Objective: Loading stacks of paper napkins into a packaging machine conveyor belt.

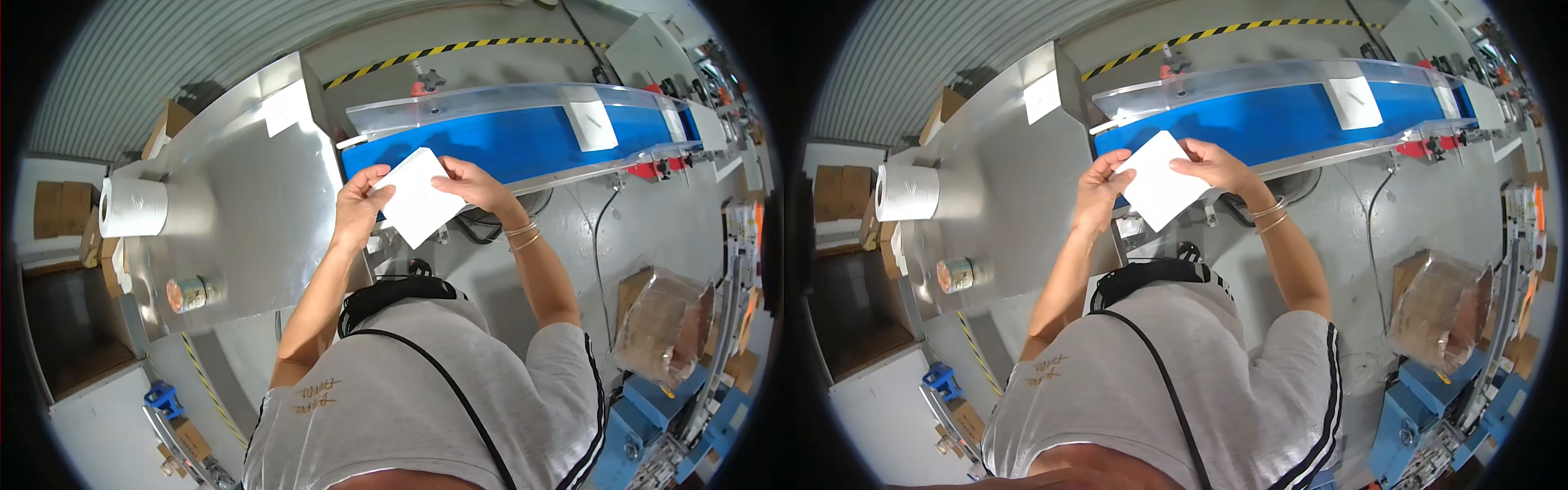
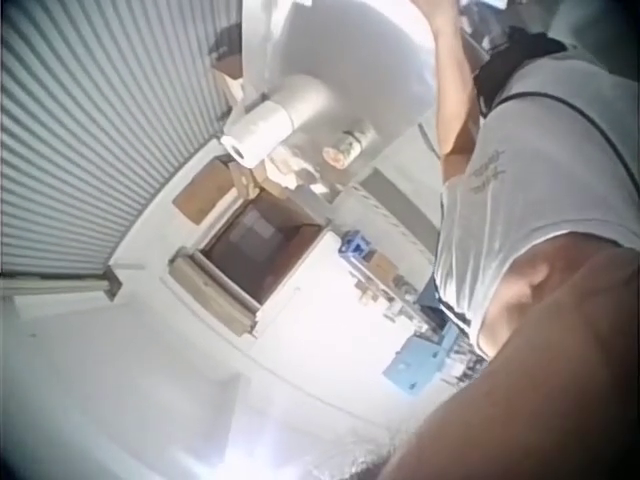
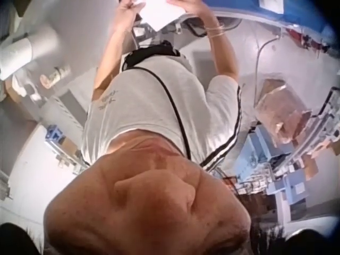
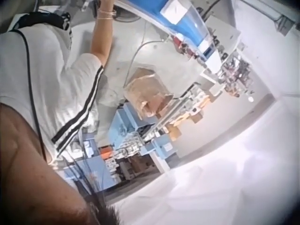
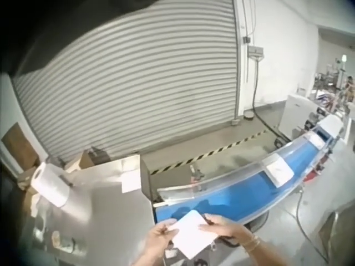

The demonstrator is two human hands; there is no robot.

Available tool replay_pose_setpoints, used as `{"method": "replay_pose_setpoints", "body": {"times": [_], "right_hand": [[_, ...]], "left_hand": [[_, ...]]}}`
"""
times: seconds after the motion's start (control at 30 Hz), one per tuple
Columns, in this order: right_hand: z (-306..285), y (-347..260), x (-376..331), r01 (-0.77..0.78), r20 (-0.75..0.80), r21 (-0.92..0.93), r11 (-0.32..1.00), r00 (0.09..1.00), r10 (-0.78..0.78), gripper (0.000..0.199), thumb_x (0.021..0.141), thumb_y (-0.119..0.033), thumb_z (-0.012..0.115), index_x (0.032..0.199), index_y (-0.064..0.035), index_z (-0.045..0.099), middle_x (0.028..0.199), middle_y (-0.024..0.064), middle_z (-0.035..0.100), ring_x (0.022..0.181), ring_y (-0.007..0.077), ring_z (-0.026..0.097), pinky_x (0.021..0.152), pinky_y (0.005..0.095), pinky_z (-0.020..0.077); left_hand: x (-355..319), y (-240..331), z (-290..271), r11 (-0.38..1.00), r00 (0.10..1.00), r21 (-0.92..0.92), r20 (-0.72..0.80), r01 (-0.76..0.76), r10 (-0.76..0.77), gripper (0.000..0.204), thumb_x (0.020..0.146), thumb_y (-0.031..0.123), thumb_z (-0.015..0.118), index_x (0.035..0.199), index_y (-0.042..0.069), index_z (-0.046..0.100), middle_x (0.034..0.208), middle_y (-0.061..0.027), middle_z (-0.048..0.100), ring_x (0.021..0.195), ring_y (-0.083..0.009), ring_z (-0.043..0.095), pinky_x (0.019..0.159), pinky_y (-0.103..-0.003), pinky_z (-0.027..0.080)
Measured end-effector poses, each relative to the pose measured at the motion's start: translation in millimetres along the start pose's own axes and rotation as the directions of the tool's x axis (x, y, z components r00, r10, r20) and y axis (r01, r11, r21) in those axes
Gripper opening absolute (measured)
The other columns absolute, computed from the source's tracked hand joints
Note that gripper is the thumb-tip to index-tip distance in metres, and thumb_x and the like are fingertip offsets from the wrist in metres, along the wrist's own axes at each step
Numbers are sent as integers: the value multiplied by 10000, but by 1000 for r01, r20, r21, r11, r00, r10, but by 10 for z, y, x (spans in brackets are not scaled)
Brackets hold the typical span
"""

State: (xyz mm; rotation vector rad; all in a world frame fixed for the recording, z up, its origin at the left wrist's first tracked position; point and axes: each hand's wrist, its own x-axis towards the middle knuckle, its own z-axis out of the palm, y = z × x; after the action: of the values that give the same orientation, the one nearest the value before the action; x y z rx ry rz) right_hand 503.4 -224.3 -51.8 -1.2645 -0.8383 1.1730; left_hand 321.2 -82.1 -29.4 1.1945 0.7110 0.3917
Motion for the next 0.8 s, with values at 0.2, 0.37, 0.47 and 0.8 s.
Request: {"method": "replay_pose_setpoints", "body": {"times": [0.2, 0.37, 0.47, 0.8], "right_hand": [[-579, 139, -177, -60, -413, -85, 995, 910, 20, 269, 935, -249, 592, 1079, -23, 620, 858, -13, 619, 777, 52, 551, 663, 236, 455], [-1559, 285, -186, -158, -670, -449, 879, 711, -215, 416, 900, -381, 622, 1087, -9, 632, 888, 88, 680, 806, 156, 622, 732, 292, 494], [-1920, 222, -304, -480, -745, -667, 570, 438, -503, 570, 851, -453, 645, 1207, -19, 550, 1089, 200, 635, 973, 360, 612, 839, 409, 485], [-1080, 1710, -1438, -641, -808, -324, 696, -196, -556, 494, 891, -359, 591, 1213, 8, 523, 1185, 223, 570, 1066, 411, 536, 936, 471, 405]], "left_hand": [[11, -137, 41, 962, 998, 265, 33, -66, 59, 544, 801, 14, 707, 1298, 60, 492, 1139, -96, 567, 1019, -180, 550, 878, -304, 484], [-2, -264, -158, 936, 997, 351, 77, -36, 9, 478, 814, 26, 695, 1261, 39, 525, 1097, -103, 595, 976, -166, 568, 869, -301, 490], [-34, -323, -272, 921, 993, 385, 115, -62, 19, 462, 817, 28, 693, 1251, 34, 534, 1097, -99, 597, 957, -156, 565, 833, -287, 495], [-217, -696, -870, 994, 987, 63, 142, -87, 77, 181, 930, 41, 568, 1099, -9, 612, 909, -65, 667, 744, -101, 613, 646, -224, 484]]}}
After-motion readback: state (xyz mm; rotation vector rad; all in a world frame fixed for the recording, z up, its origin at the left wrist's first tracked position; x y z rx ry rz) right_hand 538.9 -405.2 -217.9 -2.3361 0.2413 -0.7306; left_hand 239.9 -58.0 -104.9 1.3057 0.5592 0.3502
